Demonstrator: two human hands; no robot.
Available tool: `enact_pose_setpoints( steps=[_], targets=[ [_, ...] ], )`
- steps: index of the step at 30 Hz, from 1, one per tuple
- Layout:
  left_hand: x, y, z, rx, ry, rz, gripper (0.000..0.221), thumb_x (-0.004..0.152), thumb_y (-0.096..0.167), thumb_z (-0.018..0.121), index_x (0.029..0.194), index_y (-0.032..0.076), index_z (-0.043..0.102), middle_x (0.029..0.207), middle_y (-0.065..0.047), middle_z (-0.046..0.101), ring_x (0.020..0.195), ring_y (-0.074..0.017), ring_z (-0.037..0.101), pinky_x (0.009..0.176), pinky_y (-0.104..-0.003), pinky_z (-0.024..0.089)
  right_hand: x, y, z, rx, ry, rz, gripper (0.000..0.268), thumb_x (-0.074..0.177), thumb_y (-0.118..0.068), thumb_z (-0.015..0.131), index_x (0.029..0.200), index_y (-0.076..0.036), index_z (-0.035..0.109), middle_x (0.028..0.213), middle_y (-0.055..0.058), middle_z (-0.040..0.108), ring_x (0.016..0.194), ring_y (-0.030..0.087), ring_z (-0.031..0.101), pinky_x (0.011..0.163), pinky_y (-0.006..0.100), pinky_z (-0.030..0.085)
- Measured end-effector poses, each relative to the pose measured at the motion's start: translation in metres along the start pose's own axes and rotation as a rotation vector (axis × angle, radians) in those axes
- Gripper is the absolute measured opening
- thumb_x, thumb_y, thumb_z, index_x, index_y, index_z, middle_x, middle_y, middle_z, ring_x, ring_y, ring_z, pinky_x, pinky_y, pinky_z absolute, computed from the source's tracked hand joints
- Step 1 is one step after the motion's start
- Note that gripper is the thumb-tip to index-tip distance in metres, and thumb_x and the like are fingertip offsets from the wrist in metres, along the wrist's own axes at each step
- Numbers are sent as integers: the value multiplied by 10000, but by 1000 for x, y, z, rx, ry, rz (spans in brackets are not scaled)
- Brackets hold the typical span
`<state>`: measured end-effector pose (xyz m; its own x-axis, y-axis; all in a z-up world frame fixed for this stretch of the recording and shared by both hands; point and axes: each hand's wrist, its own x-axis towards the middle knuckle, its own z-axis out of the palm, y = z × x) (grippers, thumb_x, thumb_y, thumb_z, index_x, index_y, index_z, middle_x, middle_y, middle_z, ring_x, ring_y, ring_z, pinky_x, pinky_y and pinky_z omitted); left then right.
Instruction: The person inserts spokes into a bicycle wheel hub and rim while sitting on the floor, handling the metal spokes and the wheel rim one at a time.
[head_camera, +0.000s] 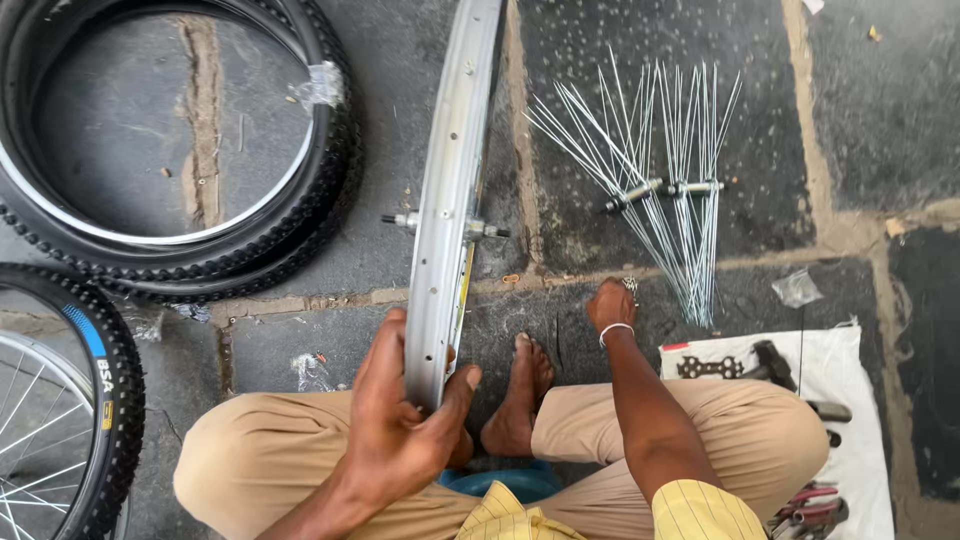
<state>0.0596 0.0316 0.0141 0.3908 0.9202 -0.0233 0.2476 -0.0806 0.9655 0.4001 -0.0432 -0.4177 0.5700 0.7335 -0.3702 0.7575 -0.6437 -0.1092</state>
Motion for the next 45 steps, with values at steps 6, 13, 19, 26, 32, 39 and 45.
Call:
enact_pose_setpoints(
  steps=[6, 13, 19, 26, 32, 39, 45],
  targets=[
    [-3, 0, 0, -28, -7, 59, 390, 817, 50, 756, 1143, 22, 542, 888, -105, 629, 760, -216, 648, 640, -400, 524, -3, -29, -57, 343, 123, 58, 213, 940, -177, 698, 914, 32, 729, 952, 260, 759, 847, 372, 715, 803, 480, 582],
    [-7, -9, 14, -7, 2, 119, 337, 869, 65, 734, 1110, 19, 502, 943, -168, 635, 854, -311, 674, 727, -434, 507, -116, -126, -318, 1338, -34, -619, 177, 1064, -156, 612, 1104, 0, 685, 980, 61, 660, 877, 127, 640, 819, 301, 600],
    [-9, -2, 16, 7, -45, 47, 345, 858, 90, 738, 1078, 23, 481, 959, -190, 559, 851, -349, 618, 731, -470, 472, -249, -194, -418, 700, 108, -1104, 174, 1006, -90, 676, 1160, -12, 661, 1086, 92, 675, 991, 149, 680, 863, 280, 588],
    [-5, -11, 23, -5, 66, 337, 349, 830, -5, 678, 1104, -10, 462, 1007, -209, 557, 977, -389, 601, 833, -492, 466, -247, -214, -424, 555, 15, -1082, 297, 916, -46, 724, 1191, 20, 633, 1089, 109, 693, 974, 148, 698, 845, 271, 597],
    [-3, -13, 26, -45, 4, 332, 368, 815, -24, 644, 1128, 3, 451, 995, -160, 523, 972, -311, 604, 833, -490, 473, -247, -220, -430, 475, -4, -1012, 293, 863, -37, 741, 1136, 16, 649, 1033, 106, 719, 926, 150, 702, 800, 276, 584],
    [0, -10, 23, -22, -64, 200, 293, 848, 1, 636, 1077, 6, 453, 931, -165, 485, 886, -316, 561, 744, -487, 446, -263, -225, -426, 82, 428, -1191, 208, 852, -75, 731, 1031, -22, 640, 897, 95, 646, 836, 218, 659, 761, 351, 539],
    [-1, -12, 24, -57, 36, 318, 271, 862, -16, 607, 1093, 4, 466, 947, -165, 517, 861, -310, 561, 736, -477, 450, -275, -226, -421, -115, 577, -1199, 132, 937, -124, 728, 973, -27, 646, 845, 103, 629, 719, 226, 640, 617, 362, 540]
  ],
)
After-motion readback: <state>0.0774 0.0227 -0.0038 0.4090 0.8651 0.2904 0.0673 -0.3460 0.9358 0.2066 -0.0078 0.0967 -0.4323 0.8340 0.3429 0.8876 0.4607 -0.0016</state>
